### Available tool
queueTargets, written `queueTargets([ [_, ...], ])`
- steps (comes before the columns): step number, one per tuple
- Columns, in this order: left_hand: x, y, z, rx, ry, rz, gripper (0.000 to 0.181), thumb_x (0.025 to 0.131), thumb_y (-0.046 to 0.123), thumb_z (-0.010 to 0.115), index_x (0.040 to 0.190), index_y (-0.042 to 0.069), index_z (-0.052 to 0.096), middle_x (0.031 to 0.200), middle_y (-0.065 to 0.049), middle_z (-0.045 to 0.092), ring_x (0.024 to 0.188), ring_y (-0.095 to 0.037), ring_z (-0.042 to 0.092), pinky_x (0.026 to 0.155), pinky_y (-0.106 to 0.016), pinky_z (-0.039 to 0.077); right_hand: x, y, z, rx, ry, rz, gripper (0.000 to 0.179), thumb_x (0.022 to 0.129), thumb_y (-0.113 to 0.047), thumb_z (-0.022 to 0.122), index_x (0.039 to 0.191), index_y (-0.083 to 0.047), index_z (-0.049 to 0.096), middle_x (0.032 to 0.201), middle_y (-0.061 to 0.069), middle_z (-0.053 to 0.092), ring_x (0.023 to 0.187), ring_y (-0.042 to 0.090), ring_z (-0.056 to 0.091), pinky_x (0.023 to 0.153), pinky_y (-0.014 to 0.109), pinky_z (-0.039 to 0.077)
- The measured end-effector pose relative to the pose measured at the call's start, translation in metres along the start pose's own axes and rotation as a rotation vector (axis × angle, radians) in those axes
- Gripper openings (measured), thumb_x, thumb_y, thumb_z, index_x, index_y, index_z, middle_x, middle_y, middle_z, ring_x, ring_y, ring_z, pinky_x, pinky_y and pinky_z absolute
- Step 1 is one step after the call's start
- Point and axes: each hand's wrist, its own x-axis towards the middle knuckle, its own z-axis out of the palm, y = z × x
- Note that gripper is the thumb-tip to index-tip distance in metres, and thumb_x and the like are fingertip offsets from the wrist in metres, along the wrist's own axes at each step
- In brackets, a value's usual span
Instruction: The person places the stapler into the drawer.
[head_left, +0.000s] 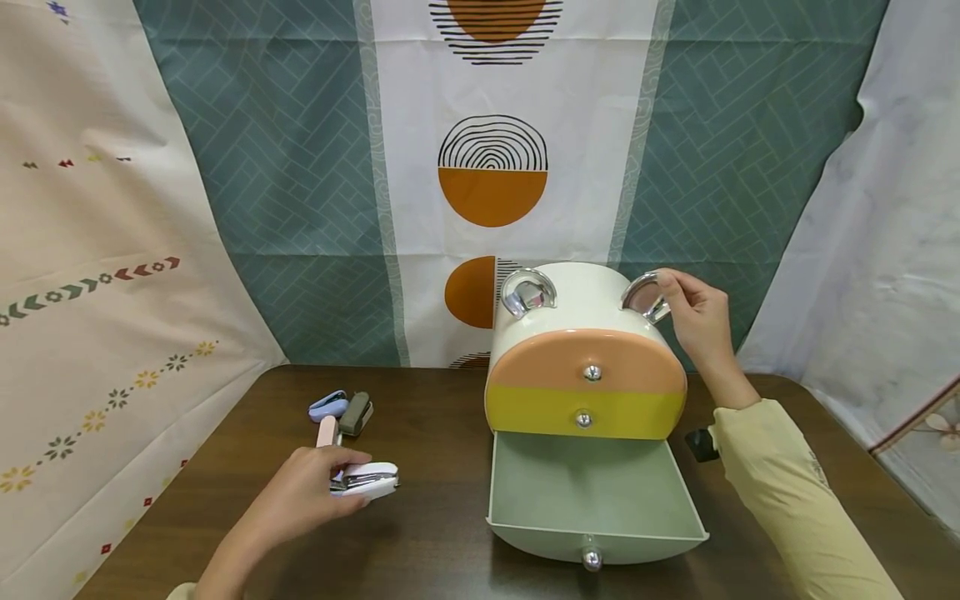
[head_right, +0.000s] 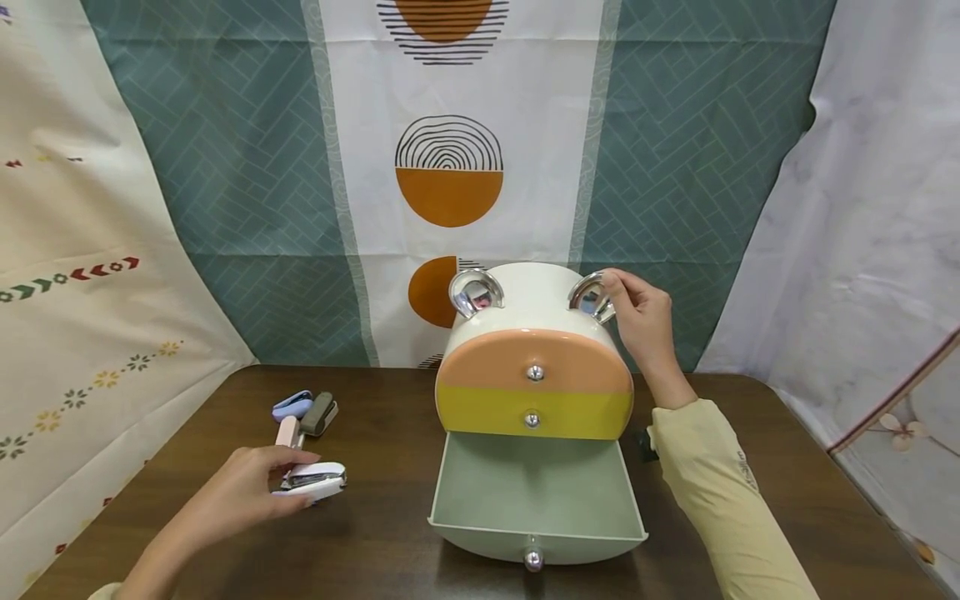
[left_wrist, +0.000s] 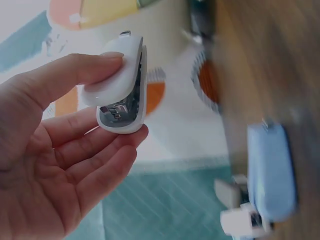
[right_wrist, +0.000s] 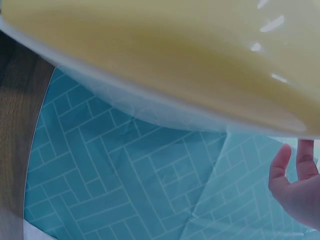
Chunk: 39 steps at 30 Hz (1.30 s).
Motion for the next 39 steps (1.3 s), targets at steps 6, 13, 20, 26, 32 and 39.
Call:
queueTargets([
  [6,0.019,0.027,0.012,-0.042,0.011,0.113,0.033,0.066,0.016,0.078,0.096,0.006,0.068,0.089,0.002,0.067,0.073,-0.002,0.057,0.064,-0.023,0.046,0.001,0.001,-0.001,0.015,0.003,-0.021,0.029,0.091,-0.010,0.052,0.104,0.015,0.060,0.082,-0.031,0.056,0.071,-0.004,0.050,0.066,0.011,0.039],
  [13,0.038,0.061,0.025,-0.095,-0.010,0.200,0.033,0.067,0.015,0.077,0.098,0.007,0.069,0.091,0.003,0.067,0.075,-0.003,0.056,0.066,-0.025,0.048,0.005,0.015,-0.003,0.001,-0.003,-0.005,0.030,0.091,-0.013,0.053,0.106,0.012,0.062,0.083,-0.030,0.057,0.077,-0.004,0.054,0.069,0.011,0.040],
  [20,0.057,0.086,0.043,-0.152,-0.069,0.274,0.033,0.068,0.015,0.077,0.098,0.005,0.068,0.091,0.001,0.067,0.076,-0.004,0.056,0.068,-0.023,0.047,0.001,0.000,-0.001,0.022,0.012,-0.009,0.030,0.091,-0.011,0.054,0.103,0.015,0.061,0.080,-0.029,0.057,0.068,-0.001,0.048,0.063,0.012,0.038],
  [26,0.070,0.101,0.065,-0.151,-0.126,0.323,0.030,0.069,0.017,0.077,0.097,0.007,0.069,0.085,0.004,0.066,0.071,-0.001,0.053,0.063,-0.015,0.044,0.000,0.000,-0.001,0.025,0.003,-0.003,0.029,0.091,-0.011,0.053,0.103,0.013,0.062,0.080,-0.030,0.057,0.071,-0.004,0.051,0.065,0.012,0.039],
  [32,0.078,0.112,0.088,-0.091,-0.181,0.370,0.028,0.068,0.018,0.076,0.095,0.011,0.071,0.082,0.009,0.066,0.069,0.003,0.052,0.060,-0.010,0.039,-0.001,0.001,-0.001,0.020,-0.005,-0.013,0.030,0.092,-0.012,0.052,0.103,0.014,0.061,0.082,-0.030,0.057,0.076,-0.007,0.052,0.068,0.011,0.040],
  [39,0.086,0.121,0.112,-0.002,-0.209,0.422,0.016,0.067,0.019,0.075,0.082,0.016,0.070,0.069,0.015,0.059,0.060,0.004,0.044,0.053,-0.008,0.033,-0.001,-0.001,0.000,0.011,-0.004,-0.003,0.030,0.092,-0.012,0.053,0.104,0.014,0.061,0.082,-0.030,0.056,0.079,-0.007,0.053,0.071,0.010,0.040],
])
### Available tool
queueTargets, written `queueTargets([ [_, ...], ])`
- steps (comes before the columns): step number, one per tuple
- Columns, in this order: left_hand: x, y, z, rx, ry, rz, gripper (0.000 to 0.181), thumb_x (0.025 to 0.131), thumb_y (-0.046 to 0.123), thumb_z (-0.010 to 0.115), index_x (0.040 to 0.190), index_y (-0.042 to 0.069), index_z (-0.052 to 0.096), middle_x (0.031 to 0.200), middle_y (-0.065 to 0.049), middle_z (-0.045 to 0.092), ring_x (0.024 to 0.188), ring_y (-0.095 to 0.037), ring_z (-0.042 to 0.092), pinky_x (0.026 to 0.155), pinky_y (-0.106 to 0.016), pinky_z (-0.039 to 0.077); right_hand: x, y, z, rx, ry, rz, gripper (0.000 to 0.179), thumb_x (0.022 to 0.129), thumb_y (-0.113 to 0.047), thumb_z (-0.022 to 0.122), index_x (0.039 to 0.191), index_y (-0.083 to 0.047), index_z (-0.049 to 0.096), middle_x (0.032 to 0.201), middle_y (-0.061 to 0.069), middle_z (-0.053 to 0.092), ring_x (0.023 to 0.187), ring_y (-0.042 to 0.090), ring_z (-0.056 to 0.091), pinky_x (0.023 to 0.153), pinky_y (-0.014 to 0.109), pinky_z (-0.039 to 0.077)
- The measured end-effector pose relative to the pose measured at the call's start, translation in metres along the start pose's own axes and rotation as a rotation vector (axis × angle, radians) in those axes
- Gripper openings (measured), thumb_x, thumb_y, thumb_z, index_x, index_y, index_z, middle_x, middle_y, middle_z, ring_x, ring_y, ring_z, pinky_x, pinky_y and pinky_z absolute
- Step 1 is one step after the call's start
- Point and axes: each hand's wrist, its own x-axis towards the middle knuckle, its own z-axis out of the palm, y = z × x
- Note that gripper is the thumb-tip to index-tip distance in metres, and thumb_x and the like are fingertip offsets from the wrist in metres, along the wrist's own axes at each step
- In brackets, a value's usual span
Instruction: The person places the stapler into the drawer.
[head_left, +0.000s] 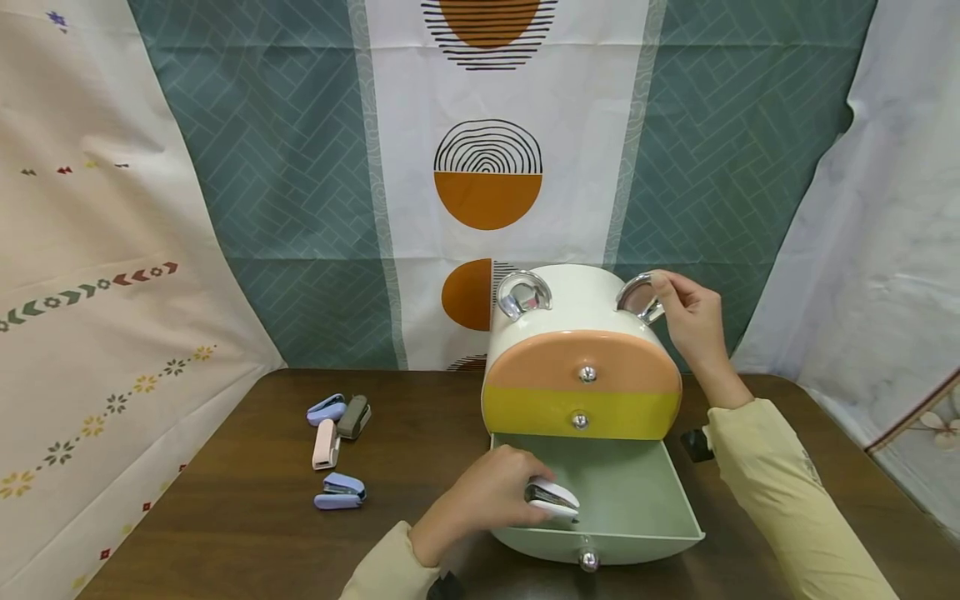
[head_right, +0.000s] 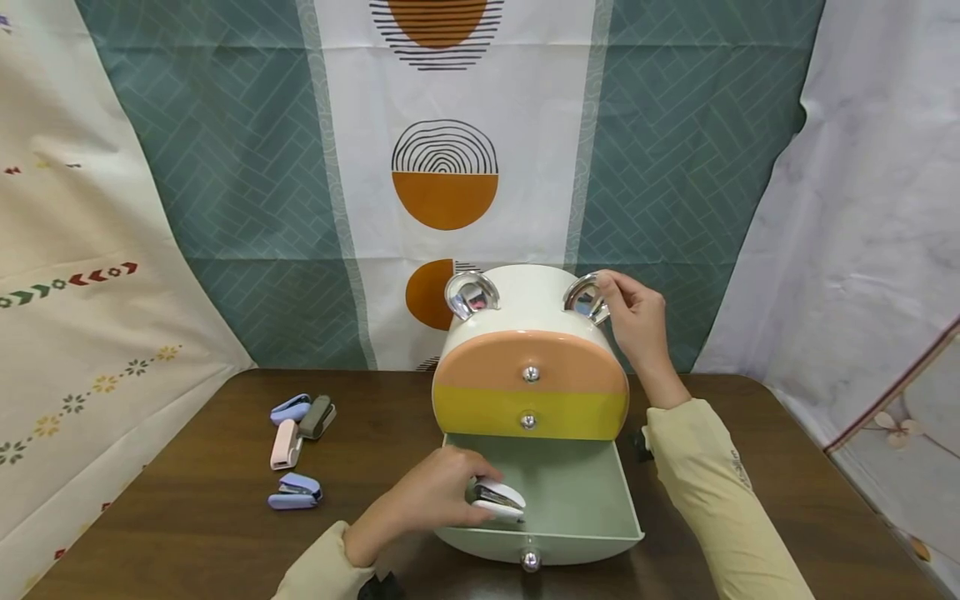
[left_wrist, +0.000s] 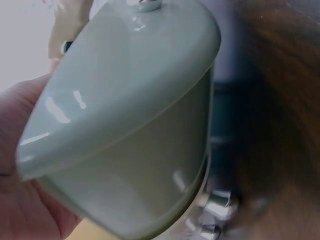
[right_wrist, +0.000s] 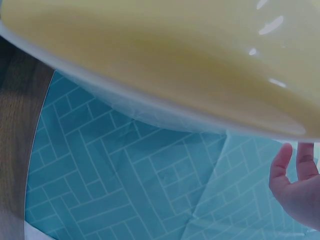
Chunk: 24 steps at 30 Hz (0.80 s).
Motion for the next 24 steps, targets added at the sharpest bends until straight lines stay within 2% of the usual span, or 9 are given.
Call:
queueTargets([
  [4,0.008,0.002,0.009,0.047,-0.019,0.026,0.012,0.066,0.018,0.075,0.072,0.019,0.066,0.058,0.016,0.047,0.053,0.002,0.034,0.047,-0.010,0.029,0.000,0.001,0.000,0.000,-0.004,-0.002,0.031,0.091,-0.013,0.053,0.104,0.014,0.061,0.083,-0.029,0.057,0.080,-0.008,0.053,0.072,0.010,0.040],
  [11,0.018,0.006,0.018,0.137,-0.058,0.020,0.013,0.065,0.020,0.077,0.068,0.019,0.065,0.054,0.016,0.043,0.049,0.002,0.031,0.044,-0.012,0.027,0.000,0.000,0.000,0.003,0.000,-0.004,0.029,0.091,-0.011,0.053,0.103,0.014,0.061,0.082,-0.030,0.056,0.079,-0.008,0.053,0.071,0.010,0.040],
  [15,0.022,0.008,0.021,0.184,-0.094,0.017,0.014,0.064,0.023,0.079,0.068,0.020,0.065,0.056,0.016,0.047,0.050,0.001,0.035,0.045,-0.013,0.028,0.000,0.000,0.001,0.003,0.001,-0.006,0.028,0.091,-0.011,0.052,0.103,0.014,0.062,0.081,-0.030,0.056,0.077,-0.008,0.052,0.071,0.010,0.040],
  [19,0.025,0.009,0.025,0.170,-0.123,-0.002,0.015,0.064,0.026,0.080,0.072,0.020,0.069,0.060,0.015,0.054,0.053,0.000,0.042,0.048,-0.014,0.032,0.000,0.001,0.001,0.011,0.008,-0.006,0.028,0.091,-0.010,0.053,0.102,0.014,0.062,0.080,-0.030,0.056,0.075,-0.004,0.052,0.069,0.010,0.040],
  [24,0.028,0.009,0.028,0.190,-0.165,-0.020,0.016,0.064,0.028,0.081,0.070,0.023,0.068,0.060,0.017,0.053,0.054,0.001,0.043,0.049,-0.014,0.033,0.001,0.002,0.001,0.012,0.011,-0.005,0.029,0.091,-0.011,0.053,0.102,0.015,0.061,0.081,-0.030,0.056,0.076,-0.002,0.053,0.070,0.010,0.040],
])
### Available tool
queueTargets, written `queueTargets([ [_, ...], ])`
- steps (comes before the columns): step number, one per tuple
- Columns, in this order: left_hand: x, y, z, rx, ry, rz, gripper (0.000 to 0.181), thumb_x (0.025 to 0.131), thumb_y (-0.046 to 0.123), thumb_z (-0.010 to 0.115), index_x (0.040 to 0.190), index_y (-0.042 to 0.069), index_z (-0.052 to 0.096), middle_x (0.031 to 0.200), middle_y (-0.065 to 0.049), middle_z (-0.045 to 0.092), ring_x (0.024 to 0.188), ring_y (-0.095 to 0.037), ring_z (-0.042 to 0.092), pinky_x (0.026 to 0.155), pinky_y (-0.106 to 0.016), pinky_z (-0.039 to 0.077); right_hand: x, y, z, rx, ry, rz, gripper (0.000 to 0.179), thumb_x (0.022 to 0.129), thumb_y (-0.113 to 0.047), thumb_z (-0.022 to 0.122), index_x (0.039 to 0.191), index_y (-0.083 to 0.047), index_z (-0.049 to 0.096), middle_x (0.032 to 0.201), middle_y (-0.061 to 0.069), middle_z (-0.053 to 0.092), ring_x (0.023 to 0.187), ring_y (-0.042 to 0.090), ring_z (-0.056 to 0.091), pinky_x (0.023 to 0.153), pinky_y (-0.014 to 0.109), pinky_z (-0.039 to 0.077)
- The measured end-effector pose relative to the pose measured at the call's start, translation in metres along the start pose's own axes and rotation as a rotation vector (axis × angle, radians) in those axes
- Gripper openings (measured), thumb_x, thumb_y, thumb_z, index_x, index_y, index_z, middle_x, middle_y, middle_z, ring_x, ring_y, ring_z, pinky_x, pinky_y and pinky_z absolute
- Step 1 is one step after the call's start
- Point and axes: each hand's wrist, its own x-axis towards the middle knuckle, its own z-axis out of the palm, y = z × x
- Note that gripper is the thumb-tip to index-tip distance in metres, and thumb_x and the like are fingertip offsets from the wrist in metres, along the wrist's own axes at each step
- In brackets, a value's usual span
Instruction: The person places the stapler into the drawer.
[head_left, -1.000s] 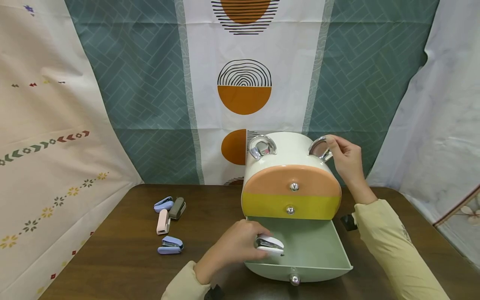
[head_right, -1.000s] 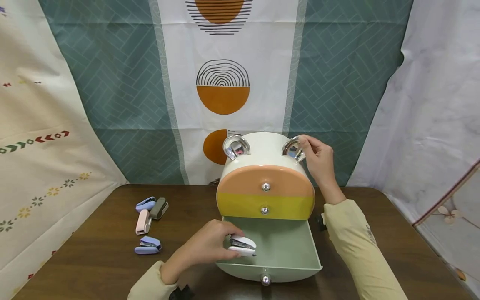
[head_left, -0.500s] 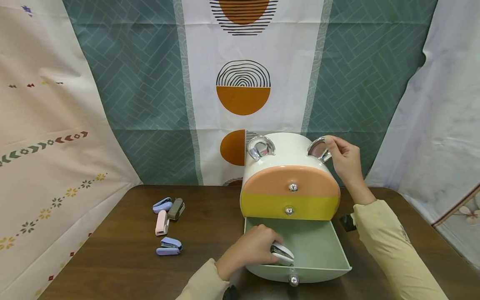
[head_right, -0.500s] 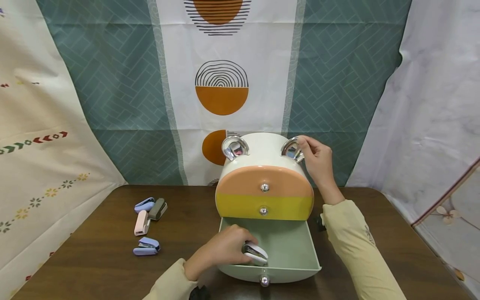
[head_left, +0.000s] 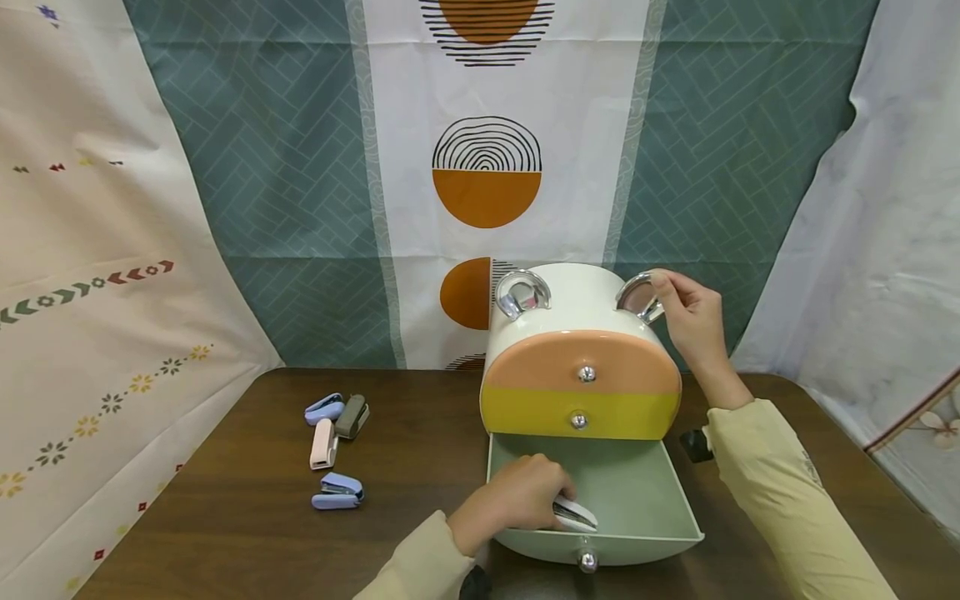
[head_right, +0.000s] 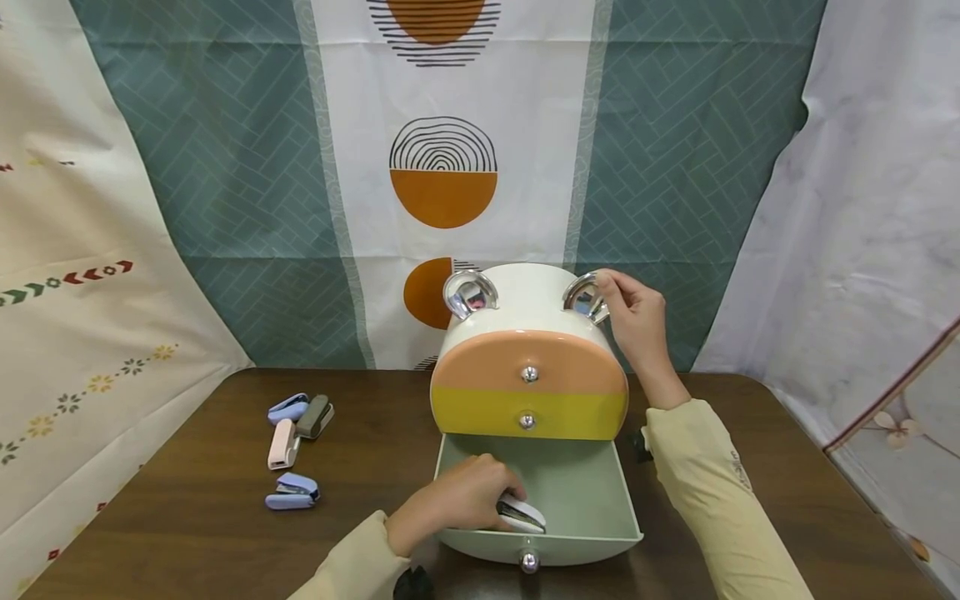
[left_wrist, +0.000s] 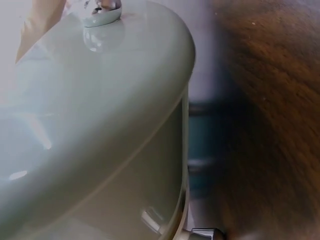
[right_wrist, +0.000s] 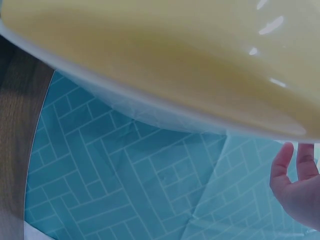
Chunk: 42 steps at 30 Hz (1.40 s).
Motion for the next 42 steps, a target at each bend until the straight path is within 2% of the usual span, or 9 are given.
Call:
queueTargets([
  [4,-0.001,0.001,0.000,0.015,-0.031,-0.023,0.016,0.063,0.026,0.082,0.069,0.025,0.067,0.060,0.018,0.052,0.054,0.002,0.043,0.050,-0.014,0.034,0.000,0.000,0.000,-0.002,0.005,-0.005,0.028,0.091,-0.010,0.053,0.102,0.014,0.062,0.080,-0.030,0.056,0.075,-0.004,0.052,0.070,0.010,0.040],
  [12,0.000,0.002,-0.002,-0.027,-0.073,-0.028,0.016,0.064,0.020,0.081,0.070,0.021,0.067,0.061,0.015,0.053,0.055,0.000,0.044,0.052,-0.015,0.035,0.000,0.001,-0.001,-0.005,0.014,0.008,0.029,0.091,-0.012,0.054,0.102,0.014,0.062,0.080,-0.030,0.056,0.075,-0.003,0.053,0.069,0.010,0.040],
  [21,-0.003,-0.002,-0.003,-0.017,-0.055,0.007,0.019,0.063,0.023,0.082,0.075,0.020,0.068,0.063,0.015,0.053,0.056,0.001,0.042,0.052,-0.013,0.034,-0.002,0.002,0.000,-0.011,-0.004,0.015,0.030,0.091,-0.013,0.053,0.103,0.014,0.061,0.080,-0.030,0.056,0.076,-0.005,0.054,0.067,0.010,0.040],
  [24,-0.007,-0.006,-0.008,-0.043,-0.037,0.023,0.024,0.063,0.026,0.082,0.083,0.018,0.071,0.069,0.015,0.059,0.059,0.004,0.045,0.054,-0.010,0.035,-0.002,0.001,0.000,-0.009,0.001,0.015,0.030,0.091,-0.012,0.054,0.103,0.014,0.062,0.080,-0.030,0.056,0.075,-0.005,0.053,0.067,0.010,0.040],
  [26,-0.012,-0.008,-0.013,-0.091,-0.027,0.016,0.028,0.064,0.028,0.081,0.088,0.016,0.072,0.076,0.013,0.064,0.064,0.004,0.050,0.057,-0.009,0.037,-0.001,0.001,0.000,-0.007,0.006,0.012,0.029,0.091,-0.012,0.054,0.103,0.014,0.062,0.080,-0.030,0.056,0.075,-0.005,0.053,0.068,0.010,0.040],
  [31,-0.028,-0.017,-0.030,-0.224,0.013,-0.042,0.035,0.068,0.025,0.079,0.099,0.011,0.071,0.093,0.006,0.068,0.083,-0.002,0.061,0.069,-0.013,0.044,-0.001,0.000,0.000,-0.002,0.007,0.006,0.029,0.091,-0.011,0.053,0.103,0.014,0.061,0.081,-0.030,0.056,0.075,-0.007,0.052,0.068,0.009,0.041],
  [34,-0.039,-0.024,-0.038,-0.274,0.064,-0.058,0.034,0.069,0.021,0.078,0.100,0.009,0.070,0.095,0.004,0.068,0.087,-0.006,0.062,0.073,-0.015,0.045,-0.001,0.000,0.000,0.003,0.006,0.002,0.029,0.091,-0.010,0.053,0.103,0.015,0.061,0.081,-0.030,0.056,0.074,-0.006,0.052,0.068,0.009,0.041],
  [38,-0.057,-0.036,-0.045,-0.283,0.171,-0.050,0.032,0.071,0.020,0.077,0.100,0.009,0.070,0.093,0.003,0.069,0.084,-0.009,0.062,0.073,-0.018,0.046,0.000,0.000,0.000,0.007,0.009,0.000,0.028,0.091,-0.009,0.053,0.103,0.015,0.061,0.081,-0.030,0.057,0.071,-0.004,0.050,0.065,0.010,0.040],
  [42,-0.080,-0.052,-0.049,-0.280,0.250,-0.095,0.031,0.072,0.018,0.076,0.101,0.007,0.069,0.094,-0.001,0.069,0.084,-0.012,0.062,0.073,-0.024,0.048,0.000,0.000,0.001,0.004,0.011,0.005,0.029,0.091,-0.010,0.053,0.103,0.015,0.061,0.081,-0.030,0.057,0.068,-0.001,0.048,0.062,0.011,0.039],
])
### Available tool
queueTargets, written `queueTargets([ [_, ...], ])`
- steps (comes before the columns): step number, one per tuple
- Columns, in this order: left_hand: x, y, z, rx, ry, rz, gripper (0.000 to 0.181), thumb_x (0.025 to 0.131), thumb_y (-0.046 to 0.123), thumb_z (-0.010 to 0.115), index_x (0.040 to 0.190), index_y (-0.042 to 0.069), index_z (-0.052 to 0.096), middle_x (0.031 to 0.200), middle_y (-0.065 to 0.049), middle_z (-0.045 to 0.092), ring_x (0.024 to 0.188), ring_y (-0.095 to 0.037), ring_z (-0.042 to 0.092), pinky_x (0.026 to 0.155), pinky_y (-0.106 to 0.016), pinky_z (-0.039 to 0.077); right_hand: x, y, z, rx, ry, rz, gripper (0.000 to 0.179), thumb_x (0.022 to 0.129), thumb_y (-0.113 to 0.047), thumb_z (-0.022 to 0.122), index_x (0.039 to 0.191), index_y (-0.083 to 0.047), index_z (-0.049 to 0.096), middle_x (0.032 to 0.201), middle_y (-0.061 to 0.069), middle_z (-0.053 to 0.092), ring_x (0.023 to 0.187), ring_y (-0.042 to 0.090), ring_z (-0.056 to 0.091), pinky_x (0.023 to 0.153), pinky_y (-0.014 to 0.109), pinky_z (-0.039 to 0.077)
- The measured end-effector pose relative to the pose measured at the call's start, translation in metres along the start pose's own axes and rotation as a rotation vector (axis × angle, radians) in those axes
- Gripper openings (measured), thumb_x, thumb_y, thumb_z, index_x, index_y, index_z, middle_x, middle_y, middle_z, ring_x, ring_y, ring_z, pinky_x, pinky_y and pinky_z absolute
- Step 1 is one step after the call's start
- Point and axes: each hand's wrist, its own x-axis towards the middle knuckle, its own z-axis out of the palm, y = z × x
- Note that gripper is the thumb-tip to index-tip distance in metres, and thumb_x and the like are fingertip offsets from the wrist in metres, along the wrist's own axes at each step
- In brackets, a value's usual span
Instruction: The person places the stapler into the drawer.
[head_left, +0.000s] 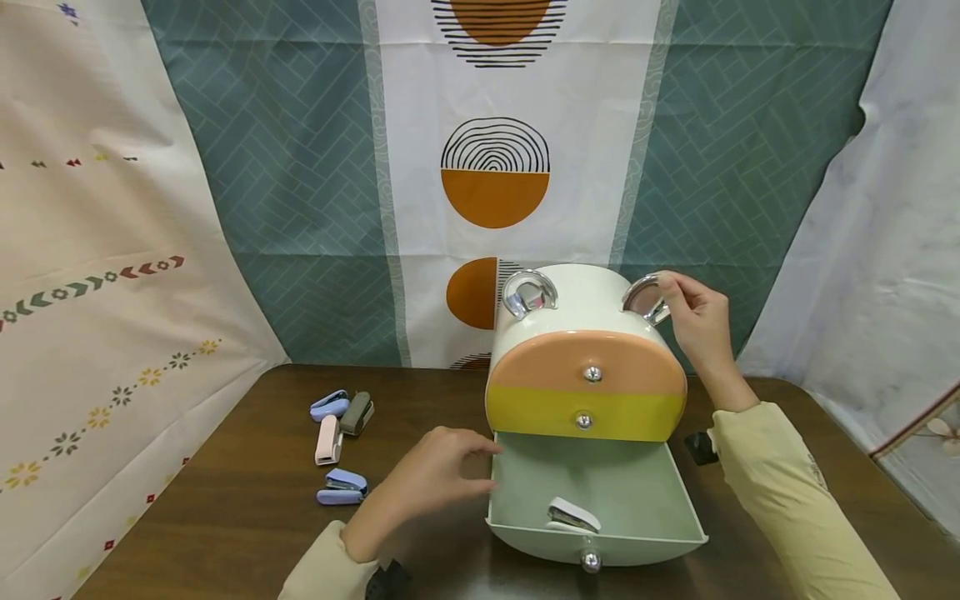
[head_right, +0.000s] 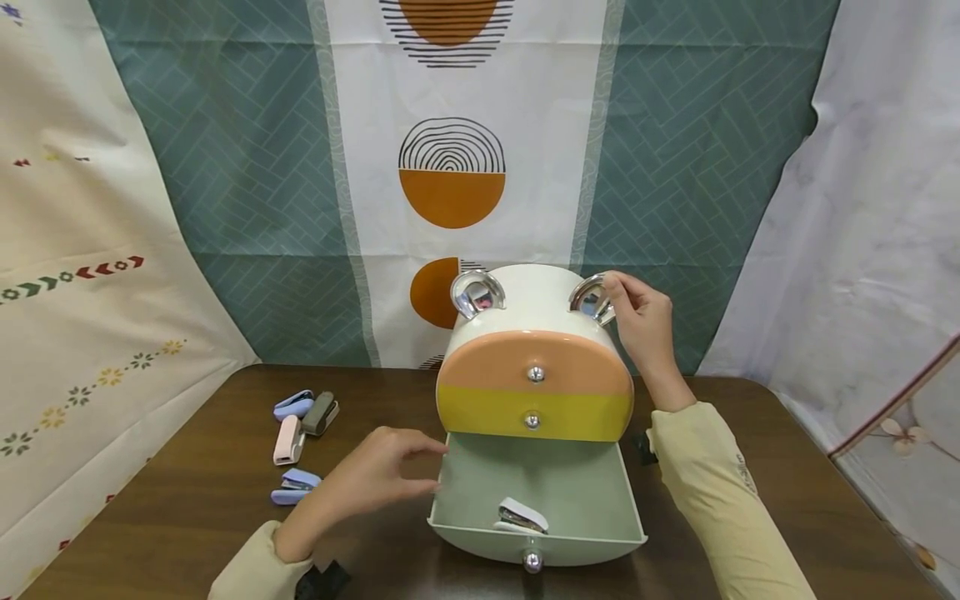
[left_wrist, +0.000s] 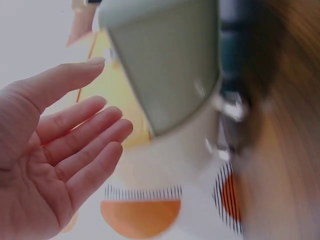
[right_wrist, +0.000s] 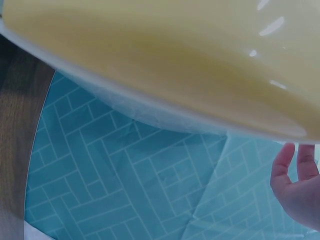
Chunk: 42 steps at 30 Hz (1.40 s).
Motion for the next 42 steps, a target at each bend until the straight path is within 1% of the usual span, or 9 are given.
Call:
queueTargets([
  [4,-0.024,-0.022,-0.012,0.014,0.046,-0.090,0.031,0.074,0.019,0.074,0.102,0.008,0.068,0.098,-0.002,0.068,0.088,-0.016,0.062,0.075,-0.030,0.049,-0.001,0.000,0.001,-0.004,-0.004,0.001,0.029,0.091,-0.010,0.053,0.103,0.015,0.061,0.081,-0.030,0.056,0.069,-0.002,0.048,0.063,0.011,0.039],
  [10,-0.061,-0.060,-0.025,0.057,0.088,-0.218,0.033,0.072,0.021,0.075,0.102,0.008,0.068,0.097,-0.006,0.068,0.087,-0.021,0.063,0.070,-0.032,0.049,0.000,0.001,0.001,-0.005,0.001,-0.010,0.029,0.091,-0.010,0.053,0.103,0.015,0.061,0.081,-0.030,0.056,0.070,-0.004,0.050,0.064,0.011,0.039],
  [14,-0.082,-0.083,-0.030,0.058,0.100,-0.293,0.036,0.070,0.020,0.076,0.101,0.003,0.067,0.097,-0.008,0.068,0.083,-0.024,0.064,0.068,-0.033,0.049,0.000,0.001,0.001,-0.015,-0.002,-0.002,0.029,0.091,-0.011,0.053,0.103,0.014,0.061,0.081,-0.030,0.056,0.070,-0.003,0.048,0.064,0.011,0.039],
  [18,-0.098,-0.100,-0.032,0.092,0.109,-0.367,0.038,0.067,0.017,0.078,0.099,0.000,0.067,0.095,-0.009,0.068,0.081,-0.022,0.064,0.067,-0.033,0.049,0.000,0.001,0.000,-0.025,-0.005,0.004,0.030,0.091,-0.012,0.053,0.104,0.014,0.061,0.081,-0.031,0.055,0.070,-0.003,0.049,0.065,0.011,0.039],
  [24,-0.109,-0.114,-0.032,0.153,0.085,-0.437,0.042,0.062,0.017,0.081,0.097,0.001,0.067,0.087,-0.004,0.068,0.077,-0.017,0.062,0.066,-0.033,0.048,-0.001,0.000,0.000,-0.021,-0.002,0.003,0.030,0.091,-0.011,0.053,0.104,0.014,0.061,0.081,-0.031,0.055,0.074,-0.005,0.050,0.069,0.010,0.040],
  [31,-0.113,-0.124,-0.031,0.177,0.041,-0.427,0.042,0.057,0.013,0.082,0.095,0.001,0.068,0.083,-0.003,0.067,0.074,-0.016,0.060,0.066,-0.035,0.047,-0.001,0.000,0.000,-0.023,-0.001,0.012,0.029,0.091,-0.011,0.053,0.104,0.014,0.061,0.081,-0.031,0.055,0.073,-0.004,0.049,0.069,0.010,0.040],
  [35,-0.113,-0.127,-0.030,0.173,0.016,-0.440,0.041,0.056,0.008,0.081,0.095,0.002,0.068,0.082,-0.003,0.067,0.074,-0.016,0.059,0.066,-0.037,0.046,0.004,0.017,0.000,-0.027,-0.001,0.023,0.030,0.091,-0.014,0.054,0.105,0.011,0.062,0.082,-0.029,0.057,0.072,-0.002,0.050,0.067,0.011,0.039],
  [38,-0.112,-0.128,-0.030,0.175,0.009,-0.450,0.041,0.055,0.006,0.081,0.094,0.002,0.068,0.082,-0.003,0.066,0.072,-0.015,0.058,0.065,-0.036,0.046,0.006,0.031,-0.001,-0.055,-0.005,0.031,0.032,0.091,-0.020,0.055,0.106,0.007,0.064,0.084,-0.027,0.058,0.077,-0.001,0.053,0.070,0.010,0.041],
  [42,-0.110,-0.128,-0.030,0.179,0.005,-0.452,0.040,0.054,0.006,0.081,0.092,0.003,0.068,0.081,-0.003,0.066,0.071,-0.015,0.057,0.063,-0.036,0.045,0.006,0.033,-0.002,-0.089,-0.010,0.030,0.036,0.091,-0.026,0.055,0.107,0.005,0.064,0.084,-0.027,0.058,0.079,-0.001,0.054,0.072,0.010,0.042],
])
